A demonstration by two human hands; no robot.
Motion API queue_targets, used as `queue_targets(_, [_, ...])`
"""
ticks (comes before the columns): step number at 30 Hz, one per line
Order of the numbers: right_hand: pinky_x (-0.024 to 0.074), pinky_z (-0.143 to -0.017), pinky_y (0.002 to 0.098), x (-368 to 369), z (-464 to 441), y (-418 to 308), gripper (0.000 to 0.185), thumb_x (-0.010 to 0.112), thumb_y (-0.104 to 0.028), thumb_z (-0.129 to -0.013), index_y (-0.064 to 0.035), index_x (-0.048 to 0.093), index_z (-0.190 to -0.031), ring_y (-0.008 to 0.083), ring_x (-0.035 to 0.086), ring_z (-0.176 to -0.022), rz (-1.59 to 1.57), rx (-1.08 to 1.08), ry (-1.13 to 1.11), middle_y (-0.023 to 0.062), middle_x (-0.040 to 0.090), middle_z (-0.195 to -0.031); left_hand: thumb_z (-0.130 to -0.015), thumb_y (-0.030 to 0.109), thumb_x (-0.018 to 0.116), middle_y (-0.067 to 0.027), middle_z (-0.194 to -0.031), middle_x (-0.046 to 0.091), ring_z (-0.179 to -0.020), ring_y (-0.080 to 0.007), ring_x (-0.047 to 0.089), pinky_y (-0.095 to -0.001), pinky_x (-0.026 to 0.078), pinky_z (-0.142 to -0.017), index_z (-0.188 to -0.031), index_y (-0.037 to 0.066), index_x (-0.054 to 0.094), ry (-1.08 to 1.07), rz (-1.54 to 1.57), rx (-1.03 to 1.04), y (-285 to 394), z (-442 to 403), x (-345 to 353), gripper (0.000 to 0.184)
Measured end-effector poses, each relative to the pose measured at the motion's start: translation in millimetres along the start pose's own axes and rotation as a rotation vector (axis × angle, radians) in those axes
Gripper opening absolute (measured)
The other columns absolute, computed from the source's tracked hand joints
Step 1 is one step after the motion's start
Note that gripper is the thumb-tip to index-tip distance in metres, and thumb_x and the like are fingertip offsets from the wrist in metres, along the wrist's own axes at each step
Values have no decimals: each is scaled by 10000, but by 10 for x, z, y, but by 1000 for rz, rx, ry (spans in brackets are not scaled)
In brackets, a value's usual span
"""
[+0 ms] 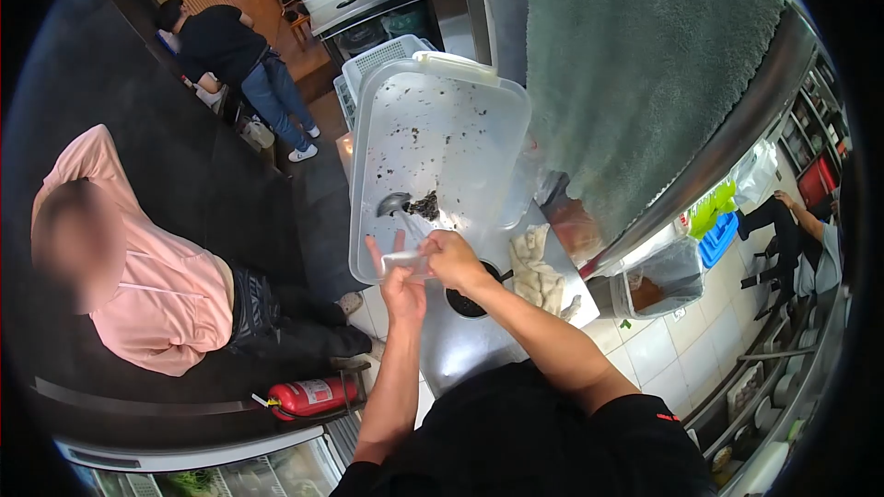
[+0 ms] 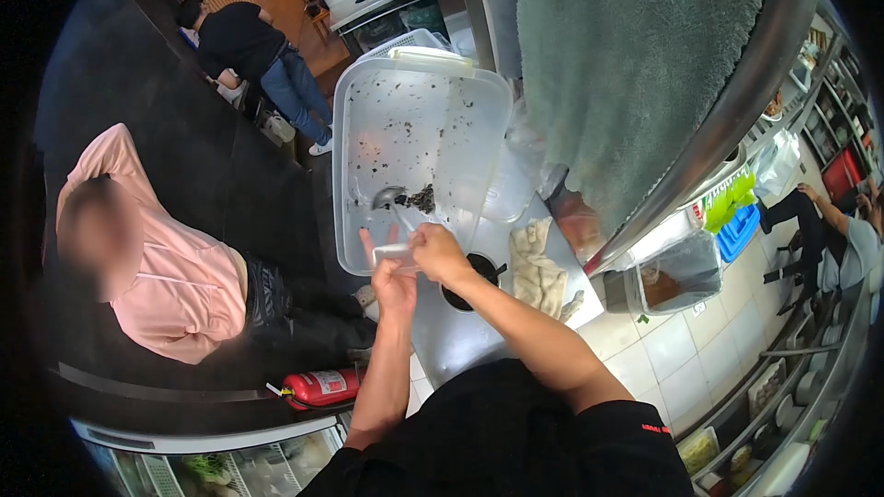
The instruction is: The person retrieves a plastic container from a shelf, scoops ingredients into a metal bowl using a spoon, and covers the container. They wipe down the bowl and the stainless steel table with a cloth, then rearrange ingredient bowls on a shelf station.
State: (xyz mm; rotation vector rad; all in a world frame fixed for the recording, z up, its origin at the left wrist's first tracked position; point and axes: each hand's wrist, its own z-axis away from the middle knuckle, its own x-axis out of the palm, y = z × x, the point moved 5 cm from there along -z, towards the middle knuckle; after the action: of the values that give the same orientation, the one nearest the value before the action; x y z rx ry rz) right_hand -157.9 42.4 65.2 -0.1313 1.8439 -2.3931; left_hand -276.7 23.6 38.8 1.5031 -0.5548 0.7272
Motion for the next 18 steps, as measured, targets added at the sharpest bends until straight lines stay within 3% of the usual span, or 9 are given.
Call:
queue_targets(2, [375, -406, 311, -143, 1, -23, 202, 477, -160, -883, 2, 586, -832, 148, 485, -425, 247, -197, 172, 70, 547, -584, -659, 16, 465, -214, -1442, 245, -1167, -339, 484, -423, 429, -962, -1472, 273, -30, 10, -23, -1, 22, 22, 31, 987])
queue_targets(3, [440, -509, 352, -191, 44, -32, 212, 470, -144, -873, 14, 602, -820, 205, 566, -521, 302, -186, 183, 125, 581, -622, -658, 20, 466, -216, -1452, 224, -1181, -358, 473, -426, 419, -976, -1472, 280, -26, 25, -49, -5, 22, 42, 31, 986])
queue_targets(7, [460, -611, 376, -134, 98, -190, 230, 461, -144, -874, 21, 613, -823, 256, 597, -617, 284, -338, 224, 171, 597, -668, -662, 36, 473, -215, -1457, 217, -1198, -400, 449, -445, 393, -1005, -1472, 280, -23, -11, -39, 4, 35, 25, 52, 980])
queue_targets(9, [469, -701, 437, -92, 46, -231, 213, 473, -126, -876, 50, 585, -831, 402, 614, -781, 277, -289, 210, 261, 613, -787, -663, 48, 484, -216, -1465, 201, -1196, -414, 445, -463, 377, -1017, -1472, 279, -17, 13, -56, 23, 35, -1, 62, 979])
queue_targets(16, [458, -696, 467, -204, 96, -101, 209, 476, -133, -883, 52, 566, -849, 431, 599, -789, 286, -203, 230, 283, 597, -783, -664, 60, 489, -192, -1480, 188, -1215, -412, 430, -472, 397, -996, -1474, 270, -3, 23, -107, 53, 40, 59, 99, 970])
queue_targets(18, [472, -657, 400, -209, 56, -54, 202, 462, -111, -878, 27, 595, -817, 344, 619, -688, 338, -327, 354, 220, 613, -723, -668, 51, 483, -168, -1487, 195, -1225, -413, 419, -472, 410, -986, -1471, 254, -23, -13, -107, 55, 16, 63, 57, 970])
